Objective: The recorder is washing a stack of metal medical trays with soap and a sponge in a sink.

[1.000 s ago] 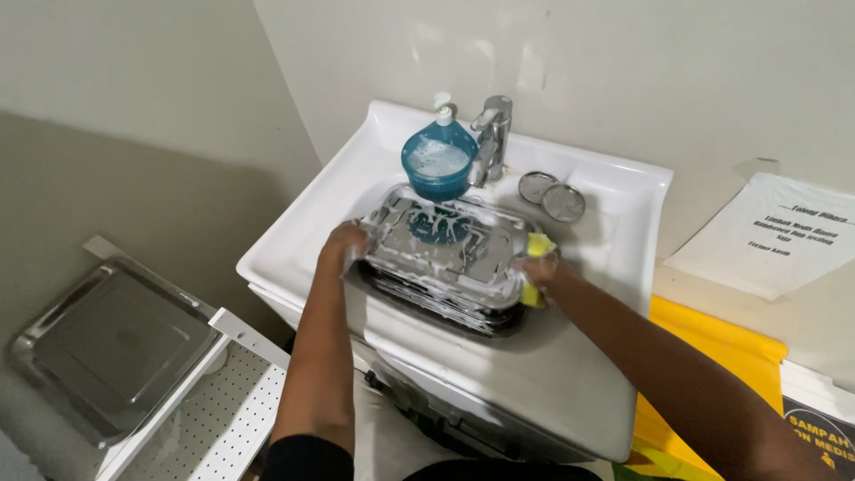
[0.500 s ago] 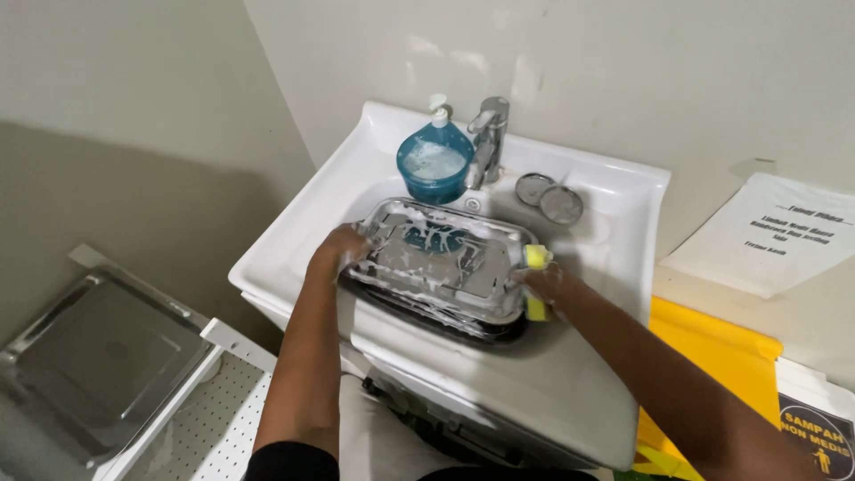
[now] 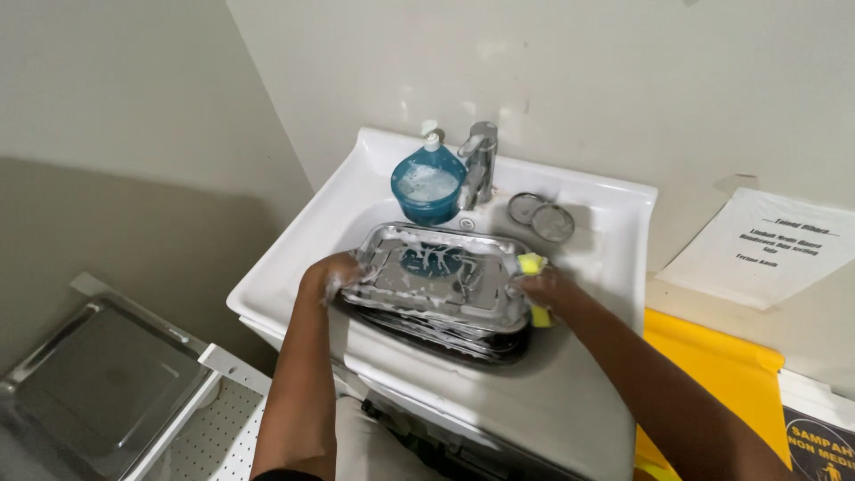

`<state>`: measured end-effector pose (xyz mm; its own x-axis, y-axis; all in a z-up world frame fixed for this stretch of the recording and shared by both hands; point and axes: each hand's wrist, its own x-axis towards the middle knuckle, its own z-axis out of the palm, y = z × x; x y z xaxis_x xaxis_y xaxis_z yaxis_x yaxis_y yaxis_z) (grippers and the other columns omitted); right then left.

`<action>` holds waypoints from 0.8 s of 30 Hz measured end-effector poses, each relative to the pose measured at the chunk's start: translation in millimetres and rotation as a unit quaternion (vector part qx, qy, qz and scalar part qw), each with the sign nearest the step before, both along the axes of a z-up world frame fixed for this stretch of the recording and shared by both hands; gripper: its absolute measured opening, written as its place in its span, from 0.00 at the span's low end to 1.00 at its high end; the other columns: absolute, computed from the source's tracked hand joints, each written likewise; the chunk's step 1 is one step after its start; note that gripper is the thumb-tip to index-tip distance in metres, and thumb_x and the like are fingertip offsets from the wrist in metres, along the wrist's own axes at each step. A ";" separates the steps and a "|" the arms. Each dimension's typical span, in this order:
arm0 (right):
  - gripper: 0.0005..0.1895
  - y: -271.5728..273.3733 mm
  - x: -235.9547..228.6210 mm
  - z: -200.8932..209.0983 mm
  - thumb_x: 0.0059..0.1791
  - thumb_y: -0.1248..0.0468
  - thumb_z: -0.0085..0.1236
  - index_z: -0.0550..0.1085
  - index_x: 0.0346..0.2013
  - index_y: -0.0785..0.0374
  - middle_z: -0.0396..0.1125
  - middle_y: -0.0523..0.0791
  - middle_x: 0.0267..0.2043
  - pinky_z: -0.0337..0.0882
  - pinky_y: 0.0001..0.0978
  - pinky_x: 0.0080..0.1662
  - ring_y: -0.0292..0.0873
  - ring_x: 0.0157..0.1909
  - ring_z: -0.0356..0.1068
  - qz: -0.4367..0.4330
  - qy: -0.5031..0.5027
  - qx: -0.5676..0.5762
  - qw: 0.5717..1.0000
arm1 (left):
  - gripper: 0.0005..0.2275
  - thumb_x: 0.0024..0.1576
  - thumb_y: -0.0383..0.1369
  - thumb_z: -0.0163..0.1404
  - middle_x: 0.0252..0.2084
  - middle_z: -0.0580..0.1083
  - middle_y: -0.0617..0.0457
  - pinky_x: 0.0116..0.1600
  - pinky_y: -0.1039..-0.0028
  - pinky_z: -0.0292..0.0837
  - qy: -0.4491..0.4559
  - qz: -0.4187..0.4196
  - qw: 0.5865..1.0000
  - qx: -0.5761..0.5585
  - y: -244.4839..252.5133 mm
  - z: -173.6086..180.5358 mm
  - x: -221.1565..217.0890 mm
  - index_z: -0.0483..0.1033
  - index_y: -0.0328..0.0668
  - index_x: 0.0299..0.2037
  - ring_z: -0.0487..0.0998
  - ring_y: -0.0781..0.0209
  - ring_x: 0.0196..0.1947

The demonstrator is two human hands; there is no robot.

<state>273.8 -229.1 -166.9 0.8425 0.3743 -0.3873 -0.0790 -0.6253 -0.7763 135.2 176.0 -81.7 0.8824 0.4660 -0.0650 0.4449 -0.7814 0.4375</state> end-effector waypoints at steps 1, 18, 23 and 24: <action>0.22 -1.0 -4.9 6.0 0.47 0.55 0.63 0.76 0.51 0.65 0.73 0.50 0.46 0.74 0.43 0.45 0.48 0.44 0.73 -0.007 0.012 -0.002 1.000 | 0.14 0.48 0.34 0.59 0.44 0.78 0.31 0.49 0.59 0.77 0.001 0.006 1.000 -0.006 2.3 -10.0 0.7 0.81 0.31 0.40 0.80 0.36 0.45; 0.29 -24.4 -51.7 63.4 0.42 0.52 0.66 0.72 0.45 0.75 0.59 0.71 0.58 0.70 0.55 0.57 0.66 0.52 0.67 0.149 -0.474 -0.189 0.847 | 0.09 0.51 0.30 0.57 0.41 0.79 0.31 0.50 0.56 0.80 -0.053 0.141 0.988 0.046 -46.5 25.1 -16.0 0.82 0.30 0.38 0.82 0.37 0.43; 0.29 -30.7 -62.7 86.3 0.43 0.52 0.65 0.71 0.49 0.72 0.62 0.68 0.56 0.71 0.52 0.56 0.63 0.51 0.69 0.143 -0.451 -0.201 0.858 | 0.09 0.50 0.28 0.57 0.41 0.78 0.31 0.51 0.54 0.78 -0.087 0.092 0.989 0.070 -31.3 -23.8 7.6 0.83 0.33 0.39 0.81 0.34 0.44; 0.29 -26.1 -67.3 91.5 0.44 0.52 0.65 0.71 0.50 0.71 0.63 0.67 0.56 0.72 0.51 0.56 0.62 0.50 0.69 0.146 -0.446 -0.202 0.860 | 0.09 0.51 0.28 0.56 0.42 0.78 0.30 0.53 0.55 0.79 -0.094 0.076 0.990 0.073 -22.5 -41.1 11.6 0.83 0.33 0.40 0.81 0.34 0.45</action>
